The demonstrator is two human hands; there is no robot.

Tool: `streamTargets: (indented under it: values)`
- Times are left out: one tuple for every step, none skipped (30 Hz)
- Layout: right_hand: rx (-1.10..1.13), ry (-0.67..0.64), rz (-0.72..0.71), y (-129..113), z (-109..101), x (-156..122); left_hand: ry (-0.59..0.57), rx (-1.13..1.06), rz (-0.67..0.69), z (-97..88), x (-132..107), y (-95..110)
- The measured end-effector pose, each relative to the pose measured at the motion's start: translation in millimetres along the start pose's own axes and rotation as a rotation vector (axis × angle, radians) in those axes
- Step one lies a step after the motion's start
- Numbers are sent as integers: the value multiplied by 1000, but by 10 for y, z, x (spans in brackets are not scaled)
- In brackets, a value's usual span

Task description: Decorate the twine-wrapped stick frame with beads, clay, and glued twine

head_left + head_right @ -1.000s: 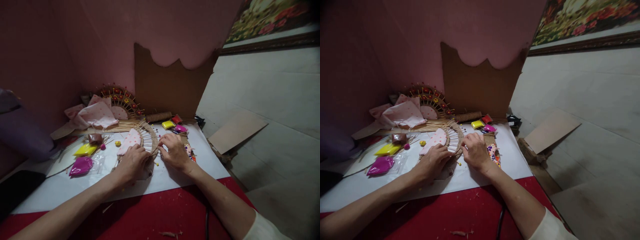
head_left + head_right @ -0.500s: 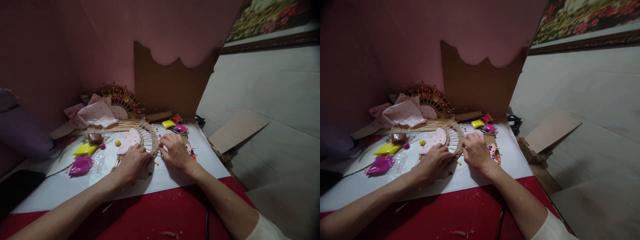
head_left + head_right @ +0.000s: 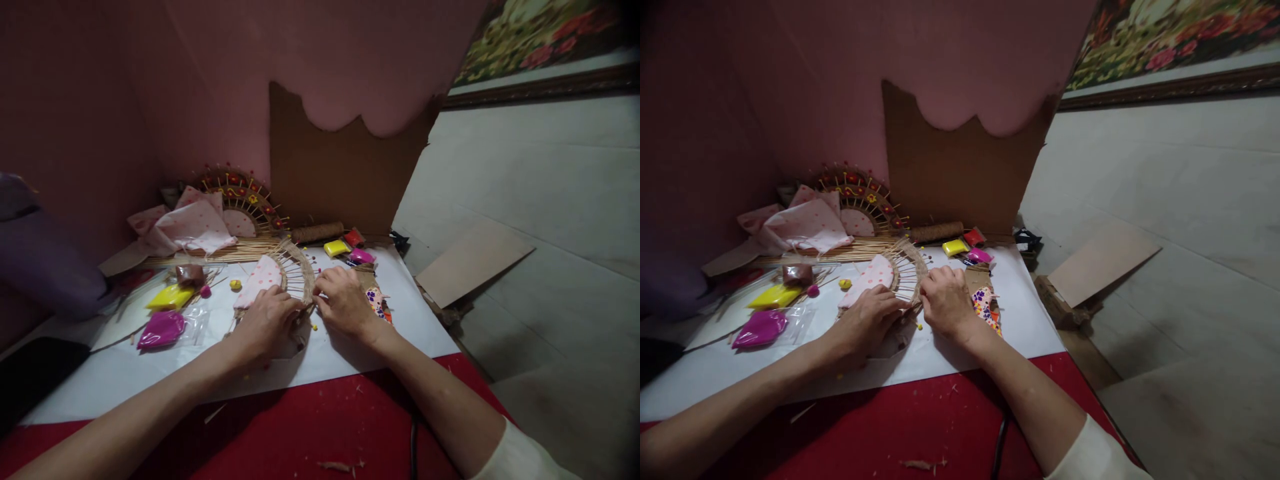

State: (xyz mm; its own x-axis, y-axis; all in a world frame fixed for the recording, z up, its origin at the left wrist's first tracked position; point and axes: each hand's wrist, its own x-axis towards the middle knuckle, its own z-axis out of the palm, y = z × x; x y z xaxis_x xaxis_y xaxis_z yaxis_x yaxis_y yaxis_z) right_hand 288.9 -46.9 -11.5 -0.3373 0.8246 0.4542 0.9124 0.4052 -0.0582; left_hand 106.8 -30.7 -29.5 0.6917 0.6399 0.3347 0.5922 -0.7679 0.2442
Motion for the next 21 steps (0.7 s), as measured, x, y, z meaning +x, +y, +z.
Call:
streamTargets:
  values:
    - [12, 3, 2, 0, 9, 4, -2, -16, -4, -4, 2, -4]
    - [22, 5, 5, 1, 19, 7, -4, -29, -13, -8, 4, -7]
    - [34, 5, 8, 2, 30, 11, -6, -43, -24, -14, 6, -9]
    - [44, 6, 12, 2, 41, 16, -8, -56, -36, -19, 6, -10]
    - [55, 8, 15, 2, 51, 20, -9, -67, -50, -25, 6, -10]
    - [64, 11, 18, 0, 58, 24, -9, -77, -65, -30, 4, -9]
    - [72, 10, 18, -2, 64, 28, -9, -86, -76, -35, 2, -8]
    - [77, 8, 19, -6, 68, 32, -9, -94, -85, -38, -1, -6]
    - [80, 3, 17, -10, 71, 34, -8, -100, -93, -41, -4, -4]
    - [83, -6, 15, -15, 73, 36, -8, -104, -99, -42, -6, -1]
    - [85, -16, 12, -19, 76, 37, -7, -108, -101, -43, -7, 2]
    - [85, -23, 9, -23, 80, 37, -3, -108, -100, -43, -7, 5]
    - [84, -27, 6, -27, 85, 37, -2, -105, -98, -43, -4, 10]
    - [84, -28, 5, -30, 91, 38, -4, -98, -92, -43, 0, 15]
    - [84, -31, 4, -31, 97, 41, -7, -87, -84, -45, 5, 21]
    - [85, -32, 5, -33, 102, 45, -12, -75, -72, -47, 12, 27]
    - [90, -36, 5, -33, 104, 51, -18, -63, -57, -49, 20, 32]
    - [98, -42, 8, -34, 103, 60, -24, -53, -43, -53, 28, 35]
    - [108, -49, 10, -33, 98, 70, -27, -47, -31, -57, 38, 36]
    - [118, -54, 14, -32, 89, 81, -30, -49, -20, -61, 49, 34]
    - [125, -58, 15, -29, 78, 91, -37, -57, -13, -66, 61, 29]
